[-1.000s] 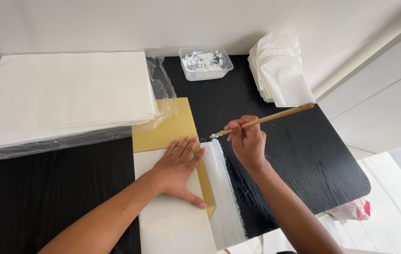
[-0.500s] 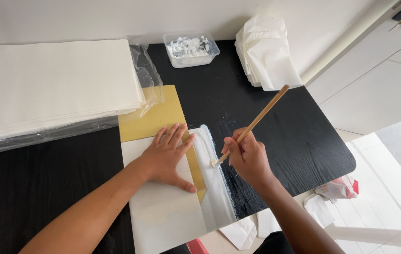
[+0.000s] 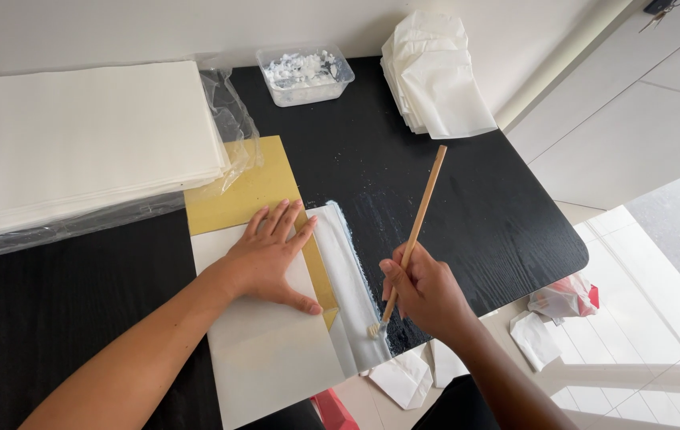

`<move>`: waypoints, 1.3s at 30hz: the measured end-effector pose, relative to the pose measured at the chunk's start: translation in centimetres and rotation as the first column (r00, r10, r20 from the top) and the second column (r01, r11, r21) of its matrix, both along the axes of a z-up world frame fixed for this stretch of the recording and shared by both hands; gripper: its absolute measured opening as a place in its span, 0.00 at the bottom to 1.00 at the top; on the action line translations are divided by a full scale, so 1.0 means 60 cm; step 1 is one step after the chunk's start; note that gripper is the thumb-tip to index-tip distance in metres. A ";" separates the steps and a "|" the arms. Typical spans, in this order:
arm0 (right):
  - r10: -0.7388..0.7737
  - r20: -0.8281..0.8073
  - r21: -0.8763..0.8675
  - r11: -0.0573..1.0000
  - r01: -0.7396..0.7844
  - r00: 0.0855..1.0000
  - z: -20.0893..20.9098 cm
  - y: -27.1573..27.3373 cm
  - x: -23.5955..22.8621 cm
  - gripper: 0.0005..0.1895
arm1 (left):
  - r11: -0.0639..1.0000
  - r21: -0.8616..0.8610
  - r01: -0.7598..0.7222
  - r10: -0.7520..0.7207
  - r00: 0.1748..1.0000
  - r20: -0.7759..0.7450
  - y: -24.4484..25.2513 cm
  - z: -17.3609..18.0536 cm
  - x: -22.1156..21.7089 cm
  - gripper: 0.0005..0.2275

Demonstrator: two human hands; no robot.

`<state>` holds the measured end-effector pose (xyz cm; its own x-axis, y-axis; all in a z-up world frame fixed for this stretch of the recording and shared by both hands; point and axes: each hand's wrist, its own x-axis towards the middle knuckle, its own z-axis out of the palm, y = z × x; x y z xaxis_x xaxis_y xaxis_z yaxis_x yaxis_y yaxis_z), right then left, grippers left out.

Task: Applying glue to the edge of a paper bag component and folding it to seal.

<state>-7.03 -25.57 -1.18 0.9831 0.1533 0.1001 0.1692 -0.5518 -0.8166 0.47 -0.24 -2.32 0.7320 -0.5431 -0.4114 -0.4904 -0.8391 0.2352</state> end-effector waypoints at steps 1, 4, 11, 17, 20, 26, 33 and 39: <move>0.004 -0.016 0.004 1.000 -0.004 1.000 -0.001 -0.002 -0.005 0.10 | 1.000 0.004 -0.001 0.001 1.000 0.001 0.000 -0.002 0.000 0.64; 0.016 -0.066 0.005 1.000 -0.015 0.998 -0.007 -0.012 -0.022 0.10 | 1.000 0.008 -0.002 0.003 1.000 -0.010 0.000 0.001 0.000 0.64; -0.127 -0.375 -0.138 0.987 0.080 0.918 0.029 -0.021 -0.040 0.11 | 0.998 0.022 0.058 -0.058 0.998 0.002 0.004 -0.029 0.009 0.65; -0.102 -0.092 0.003 0.995 0.103 0.990 0.062 -0.049 0.019 0.11 | 0.998 -0.002 0.068 -0.068 0.998 0.009 0.006 -0.030 0.008 0.65; -0.077 -0.041 0.213 0.973 0.084 0.996 0.093 -0.029 0.086 0.15 | 0.998 -0.008 0.063 -0.063 0.998 -0.025 0.005 -0.022 0.005 0.65; -0.122 0.327 0.263 0.964 0.033 0.937 0.101 0.034 0.295 0.15 | 0.997 -0.056 0.057 -0.060 0.997 -0.057 0.009 0.003 0.000 0.65; -0.393 0.201 0.571 0.791 0.219 0.897 0.014 0.117 0.520 0.01 | 0.996 -0.073 0.050 -0.060 0.988 -0.141 0.010 0.029 -0.001 0.66; -0.292 0.095 0.453 0.864 0.220 0.952 -0.025 0.152 0.541 0.03 | 0.994 -0.104 0.042 -0.057 0.987 -0.152 0.011 0.021 0.006 0.67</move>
